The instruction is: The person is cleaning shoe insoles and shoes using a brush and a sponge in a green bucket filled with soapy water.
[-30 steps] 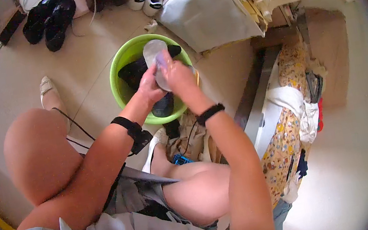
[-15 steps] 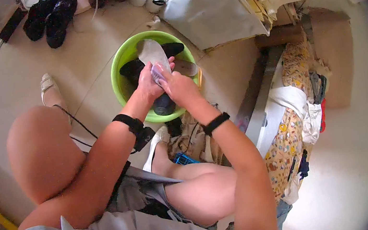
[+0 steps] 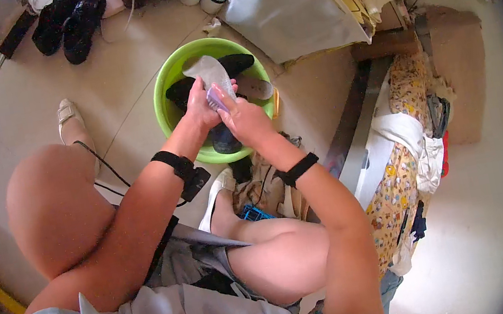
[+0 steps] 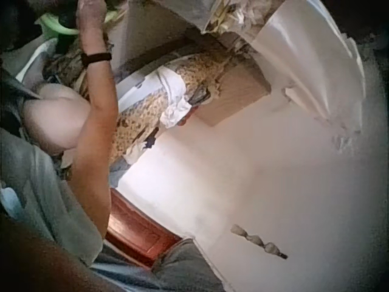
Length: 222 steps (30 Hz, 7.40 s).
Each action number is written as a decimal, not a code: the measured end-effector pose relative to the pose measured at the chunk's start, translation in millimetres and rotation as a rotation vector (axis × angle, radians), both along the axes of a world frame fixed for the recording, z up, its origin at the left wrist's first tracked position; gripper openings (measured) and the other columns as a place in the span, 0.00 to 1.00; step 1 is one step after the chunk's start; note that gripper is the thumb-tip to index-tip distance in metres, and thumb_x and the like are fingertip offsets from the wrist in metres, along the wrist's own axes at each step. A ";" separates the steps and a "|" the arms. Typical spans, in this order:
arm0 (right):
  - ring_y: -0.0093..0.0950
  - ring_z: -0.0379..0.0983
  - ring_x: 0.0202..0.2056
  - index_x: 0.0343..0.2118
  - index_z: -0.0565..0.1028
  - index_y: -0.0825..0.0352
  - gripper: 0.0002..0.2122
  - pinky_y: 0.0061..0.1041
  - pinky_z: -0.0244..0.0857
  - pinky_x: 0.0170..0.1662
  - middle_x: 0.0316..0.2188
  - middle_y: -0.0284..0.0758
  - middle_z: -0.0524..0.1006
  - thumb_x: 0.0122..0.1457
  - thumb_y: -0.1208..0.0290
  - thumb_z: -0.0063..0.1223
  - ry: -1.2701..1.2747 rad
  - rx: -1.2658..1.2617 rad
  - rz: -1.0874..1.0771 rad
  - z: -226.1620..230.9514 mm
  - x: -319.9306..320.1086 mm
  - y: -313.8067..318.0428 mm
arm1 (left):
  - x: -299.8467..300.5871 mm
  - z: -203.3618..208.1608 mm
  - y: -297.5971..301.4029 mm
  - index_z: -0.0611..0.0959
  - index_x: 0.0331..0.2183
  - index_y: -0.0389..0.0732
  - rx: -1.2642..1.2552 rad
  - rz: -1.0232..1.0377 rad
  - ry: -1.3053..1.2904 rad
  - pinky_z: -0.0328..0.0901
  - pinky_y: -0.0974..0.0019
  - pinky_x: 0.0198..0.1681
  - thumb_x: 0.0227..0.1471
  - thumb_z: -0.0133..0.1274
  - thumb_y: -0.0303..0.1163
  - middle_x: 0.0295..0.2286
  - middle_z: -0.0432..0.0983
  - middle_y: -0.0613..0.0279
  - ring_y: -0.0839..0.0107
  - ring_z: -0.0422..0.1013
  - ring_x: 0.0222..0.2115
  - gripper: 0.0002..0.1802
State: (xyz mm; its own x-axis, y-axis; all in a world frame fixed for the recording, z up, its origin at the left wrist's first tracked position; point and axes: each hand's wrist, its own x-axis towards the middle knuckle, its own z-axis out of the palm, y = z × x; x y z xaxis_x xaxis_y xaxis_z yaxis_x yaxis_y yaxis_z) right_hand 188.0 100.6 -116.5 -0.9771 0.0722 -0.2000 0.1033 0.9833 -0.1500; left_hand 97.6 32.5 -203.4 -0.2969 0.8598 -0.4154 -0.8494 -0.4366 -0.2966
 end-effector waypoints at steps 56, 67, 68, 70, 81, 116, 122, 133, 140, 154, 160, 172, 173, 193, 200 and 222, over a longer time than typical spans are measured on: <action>0.47 0.72 0.27 0.59 0.52 0.46 0.26 0.42 0.66 0.29 0.27 0.47 0.73 0.57 0.61 0.42 -0.033 0.225 -0.196 5.3 -31.2 43.4 | 25.5 35.9 18.0 0.63 0.54 0.44 -0.006 -0.108 0.216 0.52 0.51 0.56 0.60 0.26 0.48 0.50 0.63 0.57 0.58 0.61 0.51 0.27; 0.43 0.70 0.24 0.58 0.52 0.36 0.28 0.39 0.65 0.27 0.25 0.42 0.70 0.55 0.63 0.48 -0.017 0.115 0.046 15.0 12.0 49.2 | -21.3 -5.2 6.4 0.66 0.48 0.37 0.113 0.119 0.148 0.65 0.51 0.43 0.59 0.22 0.53 0.37 0.70 0.49 0.57 0.69 0.37 0.32; 0.43 0.70 0.24 0.58 0.52 0.34 0.29 0.39 0.66 0.27 0.25 0.41 0.69 0.55 0.63 0.48 0.009 0.139 0.039 14.9 15.3 60.0 | -20.7 -4.4 7.1 0.66 0.48 0.37 0.081 0.107 0.156 0.65 0.51 0.43 0.59 0.22 0.53 0.37 0.70 0.49 0.57 0.69 0.37 0.32; 0.42 0.70 0.25 0.58 0.52 0.34 0.29 0.38 0.66 0.27 0.26 0.41 0.69 0.55 0.63 0.49 0.083 0.156 -0.019 24.7 18.6 68.8 | -20.0 -1.6 8.4 0.66 0.48 0.36 0.019 0.083 0.173 0.65 0.51 0.43 0.59 0.23 0.52 0.36 0.70 0.49 0.57 0.69 0.37 0.31; 0.43 0.72 0.26 0.58 0.49 0.34 0.29 0.41 0.66 0.27 0.26 0.43 0.71 0.55 0.61 0.46 0.058 0.216 -0.089 -18.7 -14.1 67.1 | 12.2 17.3 20.0 0.63 0.53 0.44 0.075 -0.050 0.120 0.51 0.50 0.57 0.60 0.25 0.51 0.51 0.62 0.58 0.59 0.60 0.52 0.28; 0.25 0.73 0.21 0.20 0.75 0.75 0.18 0.28 0.64 0.25 0.18 0.37 0.76 0.41 0.61 0.64 0.318 -0.549 -0.839 -10.6 -14.9 71.9 | 17.1 16.7 14.6 0.69 0.43 0.27 -0.303 -0.028 0.476 0.67 0.55 0.46 0.48 0.42 0.14 0.41 0.68 0.47 0.54 0.68 0.42 0.16; 0.26 0.73 0.20 0.19 0.75 0.75 0.18 0.29 0.64 0.24 0.18 0.37 0.75 0.42 0.61 0.63 0.363 -0.456 -0.872 -16.2 -10.9 81.2 | 17.8 19.2 15.9 0.70 0.42 0.28 -0.350 -0.052 0.586 0.70 0.58 0.42 0.46 0.46 0.15 0.39 0.70 0.49 0.56 0.70 0.40 0.17; 0.21 0.71 0.19 0.21 0.75 0.72 0.09 0.21 0.63 0.23 0.19 0.34 0.76 0.45 0.71 0.60 0.274 -0.793 -0.838 19.3 -15.6 85.7 | 14.3 8.8 13.6 0.75 0.34 0.27 -0.501 -0.118 0.824 0.71 0.65 0.33 0.44 0.51 0.18 0.29 0.74 0.54 0.64 0.74 0.28 0.11; 0.24 0.72 0.21 0.24 0.75 0.74 0.13 0.23 0.66 0.29 0.22 0.35 0.76 0.41 0.69 0.65 0.150 -0.666 -0.798 20.9 -21.1 76.8 | 15.4 6.6 9.5 0.75 0.32 0.29 -0.463 -0.107 0.786 0.67 0.69 0.25 0.43 0.53 0.20 0.27 0.73 0.57 0.68 0.71 0.24 0.09; 0.26 0.73 0.32 0.38 0.71 0.68 0.18 0.25 0.66 0.36 0.32 0.33 0.76 0.43 0.72 0.62 0.024 -1.141 -0.634 -14.4 -5.3 29.8 | -12.8 19.5 -6.4 0.72 0.40 0.33 -0.055 0.184 0.266 0.65 0.58 0.42 0.52 0.43 0.44 0.34 0.73 0.50 0.56 0.71 0.36 0.23; 0.45 0.72 0.35 0.44 0.63 0.70 0.23 0.39 0.67 0.36 0.36 0.50 0.73 0.52 0.56 0.51 0.004 -0.190 -0.090 6.5 -13.2 -29.9 | -31.9 -62.5 -16.8 0.67 0.48 0.33 0.379 0.246 0.174 0.67 0.50 0.39 0.55 0.31 0.55 0.40 0.71 0.47 0.55 0.69 0.34 0.34; 0.49 0.72 0.31 0.41 0.62 0.69 0.21 0.45 0.66 0.34 0.31 0.50 0.74 0.58 0.53 0.40 0.028 0.193 -0.266 -3.3 -55.8 27.5 | 6.3 0.5 11.2 0.70 0.45 0.45 0.118 -0.025 0.270 0.65 0.56 0.38 0.59 0.30 0.52 0.39 0.71 0.59 0.61 0.68 0.37 0.25; 0.49 0.72 0.31 0.41 0.62 0.70 0.21 0.45 0.66 0.34 0.31 0.51 0.74 0.58 0.53 0.40 0.009 0.171 -0.256 -5.8 -53.3 20.5 | 2.9 -1.4 10.7 0.70 0.45 0.45 0.067 -0.009 0.249 0.65 0.56 0.38 0.59 0.30 0.53 0.39 0.71 0.58 0.61 0.68 0.37 0.25; 0.44 0.74 0.28 0.35 0.65 0.72 0.19 0.39 0.69 0.29 0.25 0.48 0.75 0.55 0.56 0.44 0.057 0.270 -0.318 4.7 -57.0 57.5 | 16.2 4.0 8.6 0.68 0.48 0.47 -0.006 -0.229 0.506 0.66 0.62 0.27 0.58 0.27 0.53 0.35 0.72 0.60 0.64 0.70 0.31 0.27; 0.48 0.73 0.26 0.34 0.63 0.73 0.19 0.42 0.67 0.28 0.22 0.51 0.74 0.57 0.55 0.42 0.036 0.123 -0.160 -13.0 -13.6 -6.1 | -3.8 1.2 -6.1 0.70 0.47 0.41 -0.039 -0.012 0.362 0.64 0.53 0.45 0.57 0.25 0.58 0.39 0.72 0.53 0.58 0.70 0.37 0.34; 0.52 0.71 0.30 0.33 0.63 0.72 0.20 0.46 0.65 0.33 0.25 0.56 0.73 0.59 0.54 0.37 0.021 -0.106 -0.206 1.4 -35.4 -0.2 | -5.8 -1.0 -26.0 0.71 0.43 0.46 -0.133 -0.322 0.789 0.65 0.63 0.38 0.40 0.54 0.34 0.34 0.72 0.63 0.68 0.70 0.32 0.24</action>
